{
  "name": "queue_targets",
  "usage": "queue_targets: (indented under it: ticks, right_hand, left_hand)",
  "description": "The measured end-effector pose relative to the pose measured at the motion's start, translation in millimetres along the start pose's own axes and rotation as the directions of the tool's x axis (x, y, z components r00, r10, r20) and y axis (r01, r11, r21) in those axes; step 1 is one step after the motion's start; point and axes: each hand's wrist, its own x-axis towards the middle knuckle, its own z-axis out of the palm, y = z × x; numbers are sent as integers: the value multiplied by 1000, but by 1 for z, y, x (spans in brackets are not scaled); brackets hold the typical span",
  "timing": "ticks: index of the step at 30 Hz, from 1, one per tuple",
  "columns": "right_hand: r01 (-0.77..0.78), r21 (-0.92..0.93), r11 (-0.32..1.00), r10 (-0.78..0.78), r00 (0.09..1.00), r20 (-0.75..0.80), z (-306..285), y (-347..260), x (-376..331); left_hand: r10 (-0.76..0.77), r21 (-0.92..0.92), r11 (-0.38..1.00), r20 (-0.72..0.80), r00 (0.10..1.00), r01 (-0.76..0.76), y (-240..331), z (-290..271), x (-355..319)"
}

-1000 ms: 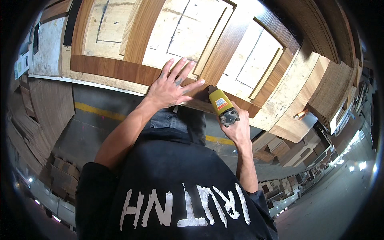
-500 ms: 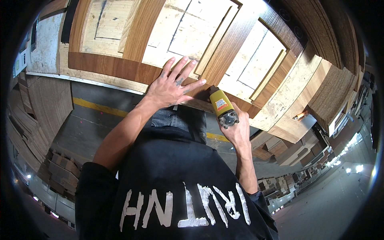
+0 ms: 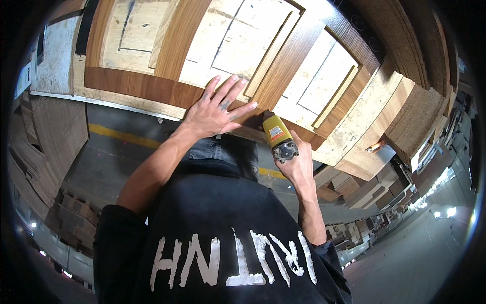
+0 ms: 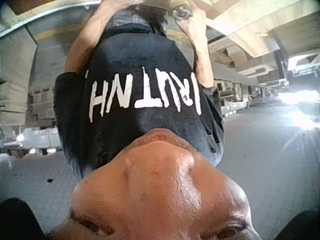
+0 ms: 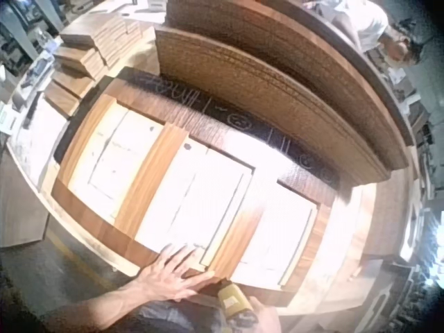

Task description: The person assembles a wooden frame by placing thin wooden strips into a larger frame and securing them with a nail gun. They repeatedly position strips and drive nails along the edges to fasten them in place.

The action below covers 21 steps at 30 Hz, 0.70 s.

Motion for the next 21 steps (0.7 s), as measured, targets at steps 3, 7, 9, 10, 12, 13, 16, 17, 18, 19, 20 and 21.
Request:
queue_targets:
  ticks: [3,7,9,10,12,13,16,17,18,19,20,21]
  right_hand:
    - [-4,4,1000,4,1000,-1,-3,-5,0]
    - [38,25,999,-38,999,5,0,-7,1]
    - [38,24,999,-39,999,26,4,-12,4]
    - [38,24,999,-39,999,37,6,-14,5]
    - [43,4,999,-43,998,43,7,-15,7]
    - [46,9,999,-46,998,37,8,-16,7]
    - [48,9,999,-48,999,22,11,-15,6]
    - [49,5,999,-49,999,21,11,-14,6]
    - [77,-1,997,-77,997,3,13,-12,6]
    - [105,-8,994,-106,994,-15,15,-8,6]
    - [134,-13,991,-135,990,-38,16,-7,6]
    - [133,-31,991,-134,990,-41,17,-7,7]
  left_hand:
    - [9,16,1000,-21,1000,-8,-1,-1,1]
    - [-31,-40,999,-38,999,30,1,-2,-1]
    - [-21,-29,999,-43,999,19,-1,-5,0]
    - [-15,-23,1000,-45,999,14,-1,-5,0]
    - [-26,-44,999,-46,999,24,0,-3,-1]
    - [-29,-45,999,-57,998,26,0,-2,-2]
    - [-28,-53,998,-75,997,24,0,2,-3]
    - [-30,-57,998,-79,996,26,0,2,-3]
    - [-30,-51,998,-77,997,26,0,2,-4]
    - [-29,-45,999,-74,997,26,1,2,-4]
    - [-24,-34,999,-72,997,22,1,0,-3]
    - [-11,-38,999,-90,996,8,1,-1,-3]
